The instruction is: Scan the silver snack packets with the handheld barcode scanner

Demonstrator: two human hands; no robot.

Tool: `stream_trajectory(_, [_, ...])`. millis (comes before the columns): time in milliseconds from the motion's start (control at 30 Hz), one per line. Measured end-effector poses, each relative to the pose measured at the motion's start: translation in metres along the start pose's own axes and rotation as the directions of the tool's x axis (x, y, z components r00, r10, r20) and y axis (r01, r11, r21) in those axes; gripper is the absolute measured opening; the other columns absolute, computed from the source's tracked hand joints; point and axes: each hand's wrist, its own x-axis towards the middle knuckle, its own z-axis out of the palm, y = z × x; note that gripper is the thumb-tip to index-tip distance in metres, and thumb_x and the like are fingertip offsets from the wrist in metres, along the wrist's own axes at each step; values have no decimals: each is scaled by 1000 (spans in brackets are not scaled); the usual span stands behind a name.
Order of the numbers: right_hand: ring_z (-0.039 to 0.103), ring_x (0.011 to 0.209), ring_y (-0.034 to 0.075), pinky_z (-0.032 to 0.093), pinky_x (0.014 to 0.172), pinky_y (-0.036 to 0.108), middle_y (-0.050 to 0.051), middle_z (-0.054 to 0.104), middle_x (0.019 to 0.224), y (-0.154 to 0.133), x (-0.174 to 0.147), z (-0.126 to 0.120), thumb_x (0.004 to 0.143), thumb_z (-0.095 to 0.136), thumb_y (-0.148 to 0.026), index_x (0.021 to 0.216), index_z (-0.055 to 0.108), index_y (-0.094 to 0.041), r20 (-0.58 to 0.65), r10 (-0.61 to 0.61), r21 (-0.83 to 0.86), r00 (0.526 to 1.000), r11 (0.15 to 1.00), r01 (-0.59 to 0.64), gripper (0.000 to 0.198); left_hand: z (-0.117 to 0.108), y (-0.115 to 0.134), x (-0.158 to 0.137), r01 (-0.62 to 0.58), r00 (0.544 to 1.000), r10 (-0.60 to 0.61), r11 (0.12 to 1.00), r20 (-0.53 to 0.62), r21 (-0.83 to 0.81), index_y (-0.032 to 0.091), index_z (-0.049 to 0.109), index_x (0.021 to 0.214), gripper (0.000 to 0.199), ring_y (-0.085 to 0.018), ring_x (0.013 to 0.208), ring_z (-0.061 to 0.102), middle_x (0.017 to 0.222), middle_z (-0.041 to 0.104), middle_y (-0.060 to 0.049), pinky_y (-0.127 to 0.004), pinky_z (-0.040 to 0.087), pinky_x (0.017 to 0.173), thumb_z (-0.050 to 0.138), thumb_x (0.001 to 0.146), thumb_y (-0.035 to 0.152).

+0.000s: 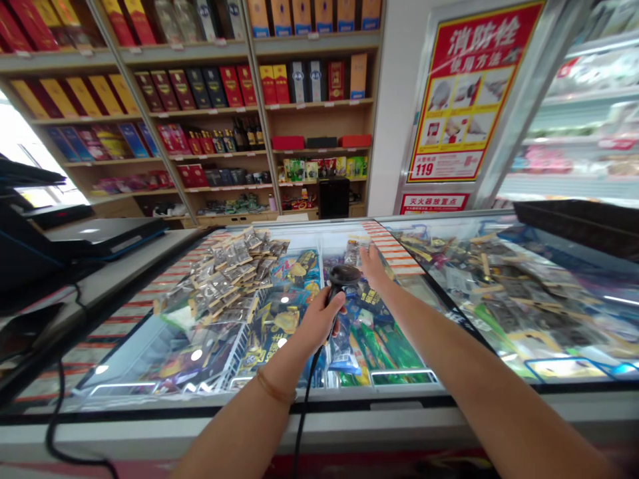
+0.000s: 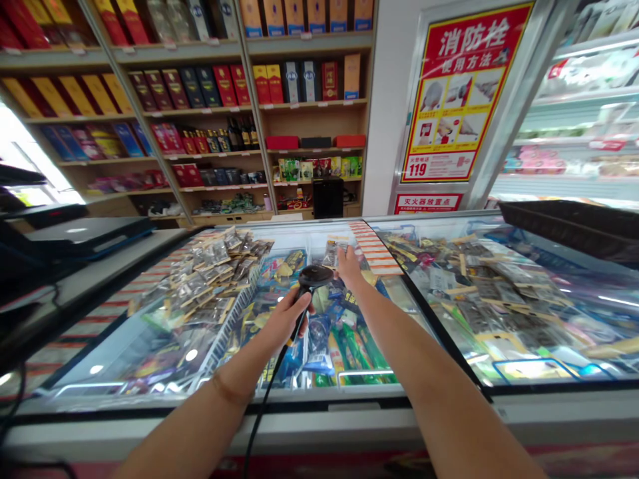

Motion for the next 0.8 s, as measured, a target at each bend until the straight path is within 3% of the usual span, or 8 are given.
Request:
stream_trajectory(100, [52, 44, 14, 46, 45, 27, -2, 58, 69, -7, -3, 2, 95, 50, -42, 105, 50, -25, -39, 73, -62, 997, 995, -75, 20, -3, 13, -5, 1, 991, -10, 998, -134, -65, 21, 49, 86, 58, -7, 34, 46, 71, 61, 4, -23, 34, 33, 69, 68, 72])
stream_trajectory(200, [57, 46, 14, 45, 46, 25, -2, 60, 67, -14, -4, 3, 92, 55, -31, 106, 53, -23, 18, 116, -114, 993, 987, -113, 17, -17, 36, -19, -1, 971, -32, 990, -237, -138, 20, 50, 86, 53, -7, 36, 47, 71, 62, 2, -23, 35, 34, 69, 72, 67])
stream_trajectory(300, [57, 48, 13, 44, 48, 22, -4, 58, 57, -24, -3, 9, 87, 61, -23, 101, 61, -19, 95, 144, -223, 985, 967, -120, 15, -48, 57, -36, -32, 926, -44, 981, -376, -194, 20, 52, 85, 46, -8, 36, 48, 69, 62, 2, -23, 36, 35, 70, 75, 61])
stream_trajectory(367, [55, 49, 12, 44, 49, 21, -4, 58, 54, -36, -4, 24, 84, 66, -22, 97, 65, -17, 152, 124, -207, 981, 974, -91, 14, -75, 64, -47, -76, 866, -45, 973, -499, -219, 20, 52, 85, 42, -8, 37, 48, 70, 62, 2, -23, 36, 35, 69, 78, 57])
stream_trajectory(467, [57, 51, 11, 48, 52, 20, -5, 59, 53, -64, -10, 70, 81, 71, -20, 93, 69, -16, 275, 84, -41, 958, 996, -76, 12, -120, 65, -63, -151, 749, -49, 958, -660, -244, 20, 51, 86, 36, -8, 37, 48, 70, 62, 3, -22, 36, 35, 67, 82, 52])
stream_trajectory(600, [59, 52, 10, 55, 59, 21, -3, 62, 55, -107, -25, 159, 78, 78, -15, 87, 69, -15, 441, 142, 95, 886, 975, -203, 12, -168, 64, -84, -226, 604, -77, 938, -793, -263, 20, 50, 86, 30, -8, 38, 49, 70, 61, 3, -21, 38, 36, 65, 84, 46])
stream_trajectory(700, [61, 54, 9, 59, 62, 23, -3, 63, 56, -130, -38, 224, 76, 82, -13, 91, 68, -15, 527, 203, 102, 825, 949, -299, 20, -190, 65, -99, -236, 539, -92, 938, -837, -255, 19, 50, 85, 27, -9, 39, 50, 68, 60, 2, -22, 40, 37, 61, 86, 43])
stream_trajectory(800, [63, 57, 10, 61, 65, 25, -4, 62, 56, -140, -47, 269, 80, 79, -12, 93, 66, -17, 532, 247, 79, 810, 938, -338, 19, -200, 65, -110, -237, 502, -93, 941, -860, -240, 19, 50, 84, 22, -9, 39, 50, 69, 61, 2, -23, 41, 37, 57, 90, 39])
